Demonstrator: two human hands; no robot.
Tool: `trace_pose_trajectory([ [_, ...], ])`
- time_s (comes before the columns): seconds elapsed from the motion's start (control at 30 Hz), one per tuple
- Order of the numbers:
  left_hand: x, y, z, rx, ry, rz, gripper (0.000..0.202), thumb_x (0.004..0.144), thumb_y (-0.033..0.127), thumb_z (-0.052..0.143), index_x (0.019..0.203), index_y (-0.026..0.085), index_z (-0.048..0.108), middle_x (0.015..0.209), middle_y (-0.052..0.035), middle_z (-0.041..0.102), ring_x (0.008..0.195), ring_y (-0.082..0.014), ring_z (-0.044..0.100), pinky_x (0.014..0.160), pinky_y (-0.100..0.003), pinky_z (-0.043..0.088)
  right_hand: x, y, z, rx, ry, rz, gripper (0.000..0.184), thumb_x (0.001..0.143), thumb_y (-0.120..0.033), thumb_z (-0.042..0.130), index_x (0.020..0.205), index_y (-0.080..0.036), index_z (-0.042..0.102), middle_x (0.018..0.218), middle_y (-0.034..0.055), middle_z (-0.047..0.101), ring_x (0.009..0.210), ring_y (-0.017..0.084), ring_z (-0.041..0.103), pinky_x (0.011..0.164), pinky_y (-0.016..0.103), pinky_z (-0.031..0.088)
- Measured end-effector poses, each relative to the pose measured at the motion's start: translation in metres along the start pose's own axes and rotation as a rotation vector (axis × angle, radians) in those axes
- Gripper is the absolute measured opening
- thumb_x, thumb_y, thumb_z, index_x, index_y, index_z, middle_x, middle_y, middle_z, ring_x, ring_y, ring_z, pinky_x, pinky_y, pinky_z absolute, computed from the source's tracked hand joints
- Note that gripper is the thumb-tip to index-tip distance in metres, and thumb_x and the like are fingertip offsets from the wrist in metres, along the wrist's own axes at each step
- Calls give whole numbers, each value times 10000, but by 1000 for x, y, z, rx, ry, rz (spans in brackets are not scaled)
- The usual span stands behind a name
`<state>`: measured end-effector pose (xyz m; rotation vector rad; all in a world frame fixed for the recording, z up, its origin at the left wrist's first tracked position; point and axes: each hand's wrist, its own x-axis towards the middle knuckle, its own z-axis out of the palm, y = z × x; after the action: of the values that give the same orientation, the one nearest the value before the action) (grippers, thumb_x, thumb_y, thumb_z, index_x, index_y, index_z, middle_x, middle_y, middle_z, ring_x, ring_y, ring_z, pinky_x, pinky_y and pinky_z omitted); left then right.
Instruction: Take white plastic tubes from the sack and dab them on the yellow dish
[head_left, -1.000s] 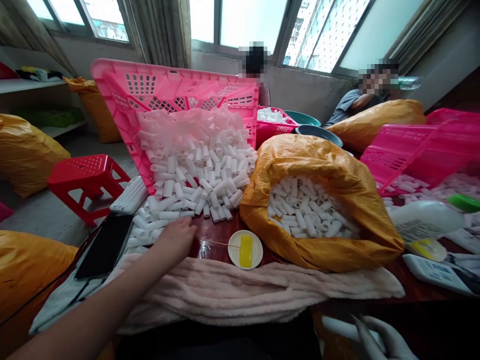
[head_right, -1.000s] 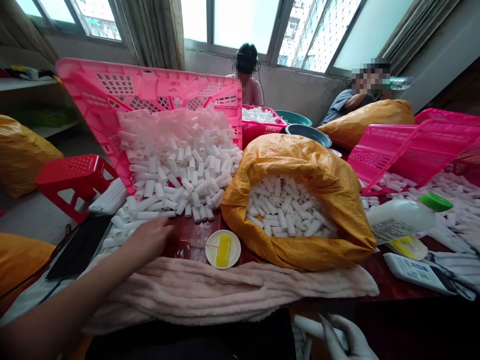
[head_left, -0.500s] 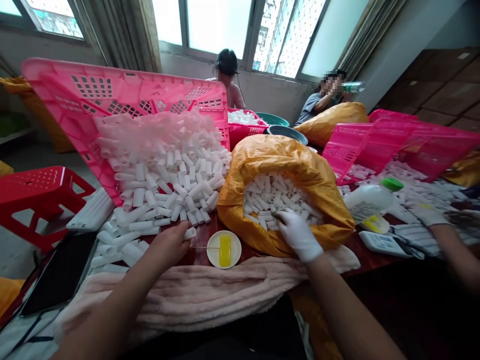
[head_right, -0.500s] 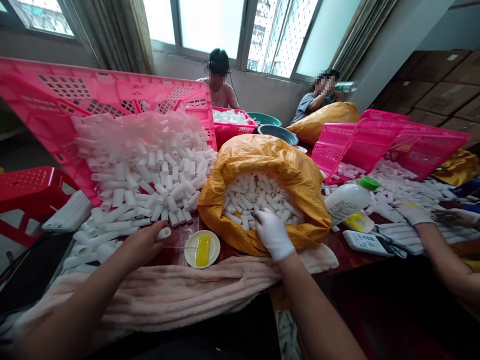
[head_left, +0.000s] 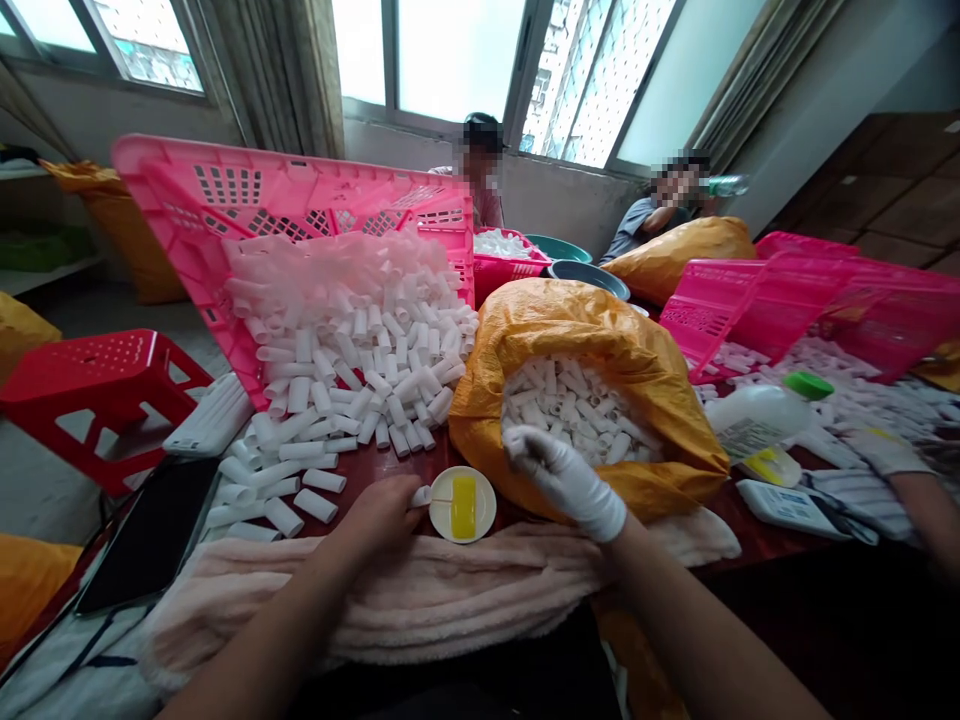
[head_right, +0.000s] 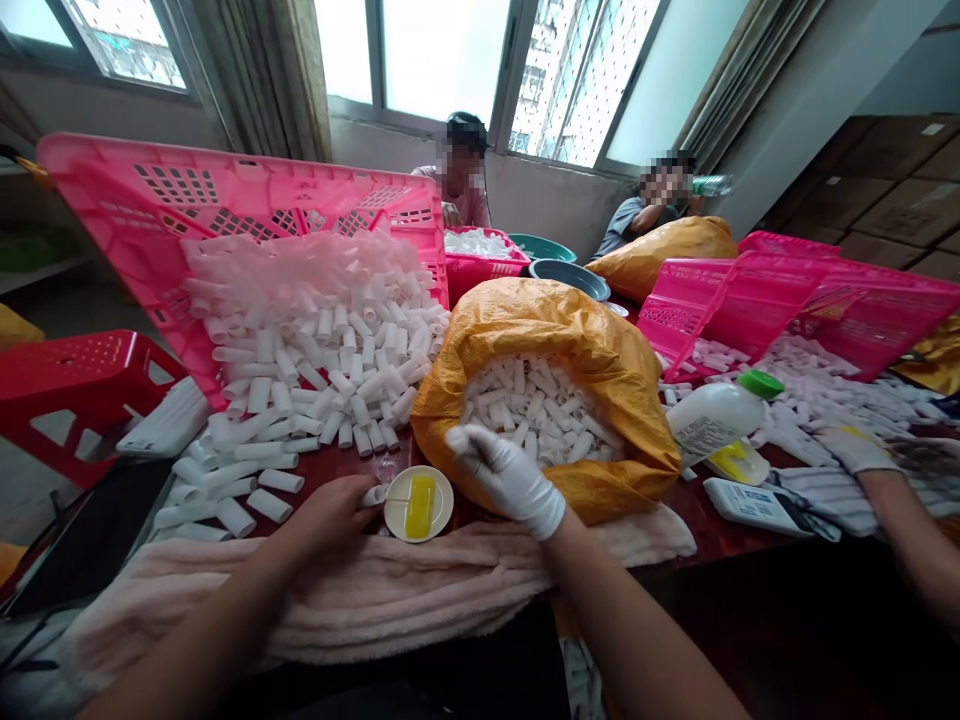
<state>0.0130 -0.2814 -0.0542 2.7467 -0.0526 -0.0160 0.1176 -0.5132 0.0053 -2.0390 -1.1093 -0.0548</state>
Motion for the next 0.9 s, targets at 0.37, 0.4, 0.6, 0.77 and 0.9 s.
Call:
trace_pose_trajectory([
  [0.37,4,-2,6,62,38,-23,96,734,231,461,694,199,543,755,-36,634,737,-181,579,618,-262,356,-2,33,70,-88,-42,-3,224,830,-169,447,940,-189,641,967,61,648,927,210,598,875,370,481],
  [0.4,3,-3,6,65,39,-21,92,727,225,461,691,200,542,748,-36,633,732,-182,577,615,-262,353,-4,33,70,-60,-36,-17,221,832,-170,450,949,-193,636,983,59,640,942,204,592,881,360,479],
  [0.6,2,-5,9,73,56,-20,93,729,224,454,700,197,538,755,-40,628,730,-182,570,617,-266,348,-15,33,73,-7,47,9,222,844,-159,438,992,-191,600,968,71,622,899,200,589,849,380,493],
  [0.77,3,-4,8,79,50,-21,96,729,222,453,702,195,541,760,-46,627,736,-191,570,618,-273,350,-19,36,71,-38,21,-68,228,851,-173,462,1050,-204,568,1032,76,589,980,203,555,895,385,469],
  [0.9,2,-3,7,74,51,-25,84,723,215,458,699,195,537,760,-44,625,741,-191,573,619,-272,353,-23,37,70,-107,22,-122,277,859,-125,409,1074,-217,557,1030,77,573,971,197,550,879,388,476],
])
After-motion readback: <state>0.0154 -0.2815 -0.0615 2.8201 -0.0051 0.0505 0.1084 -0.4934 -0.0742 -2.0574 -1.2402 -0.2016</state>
